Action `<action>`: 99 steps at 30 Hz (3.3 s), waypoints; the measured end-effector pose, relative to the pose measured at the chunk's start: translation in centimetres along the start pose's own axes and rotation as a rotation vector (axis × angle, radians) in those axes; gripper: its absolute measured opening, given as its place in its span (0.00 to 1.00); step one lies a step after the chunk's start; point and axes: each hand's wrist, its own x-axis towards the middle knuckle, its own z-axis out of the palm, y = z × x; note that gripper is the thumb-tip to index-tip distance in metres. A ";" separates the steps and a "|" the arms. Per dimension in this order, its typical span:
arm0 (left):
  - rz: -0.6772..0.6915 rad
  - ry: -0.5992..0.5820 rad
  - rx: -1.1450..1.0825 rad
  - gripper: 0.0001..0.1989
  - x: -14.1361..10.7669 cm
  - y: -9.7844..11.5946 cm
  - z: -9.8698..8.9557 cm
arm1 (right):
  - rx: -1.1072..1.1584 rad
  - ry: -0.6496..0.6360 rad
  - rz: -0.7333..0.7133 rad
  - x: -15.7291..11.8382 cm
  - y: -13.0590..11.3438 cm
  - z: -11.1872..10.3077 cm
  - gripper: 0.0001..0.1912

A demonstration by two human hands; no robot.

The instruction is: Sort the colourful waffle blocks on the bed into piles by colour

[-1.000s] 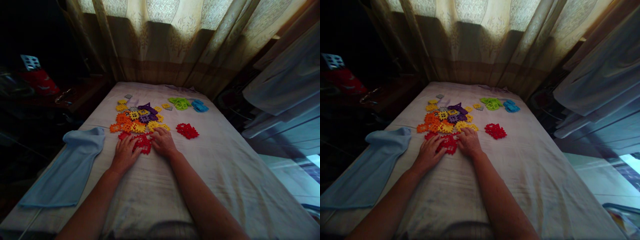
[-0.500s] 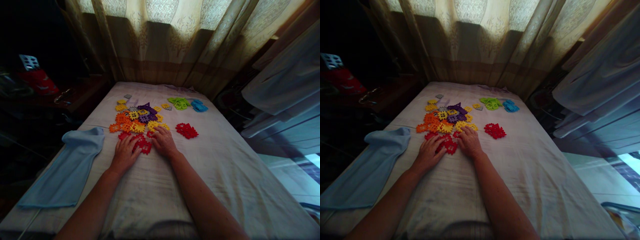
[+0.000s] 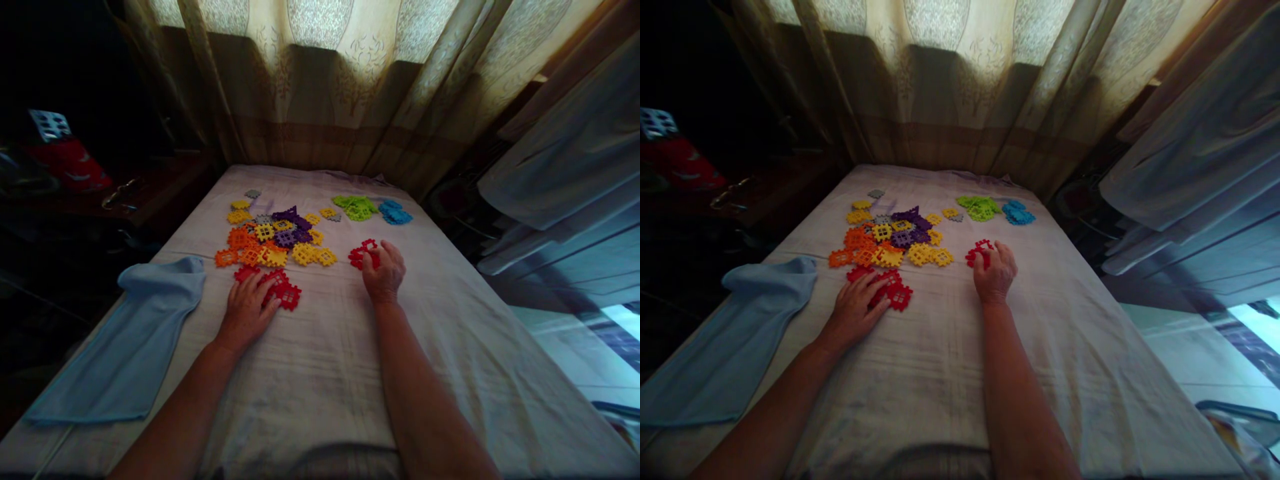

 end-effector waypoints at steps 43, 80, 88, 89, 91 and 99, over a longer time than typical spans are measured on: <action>-0.015 -0.047 0.039 0.25 -0.1 1.2 -0.4 | 0.333 -0.696 -0.599 -5.4 -7.6 -0.7 0.30; 0.004 -0.042 0.021 0.18 -0.1 1.4 -0.7 | -0.053 -0.062 0.109 -1.0 0.8 -1.2 0.28; 0.051 -0.037 -0.014 0.16 -0.1 1.5 -0.7 | -0.170 0.019 0.220 -0.9 3.0 -0.8 0.27; 0.052 -0.039 -0.018 0.16 -0.1 1.5 -0.7 | -0.160 0.018 0.194 -1.0 2.7 -0.7 0.27; 0.052 -0.041 -0.026 0.16 -0.1 1.5 -0.7 | -0.116 0.012 0.120 -1.1 2.0 -0.7 0.27; 0.061 -0.047 -0.054 0.15 -0.2 1.5 -0.6 | 0.161 -0.199 -0.232 -2.9 -3.0 -0.6 0.21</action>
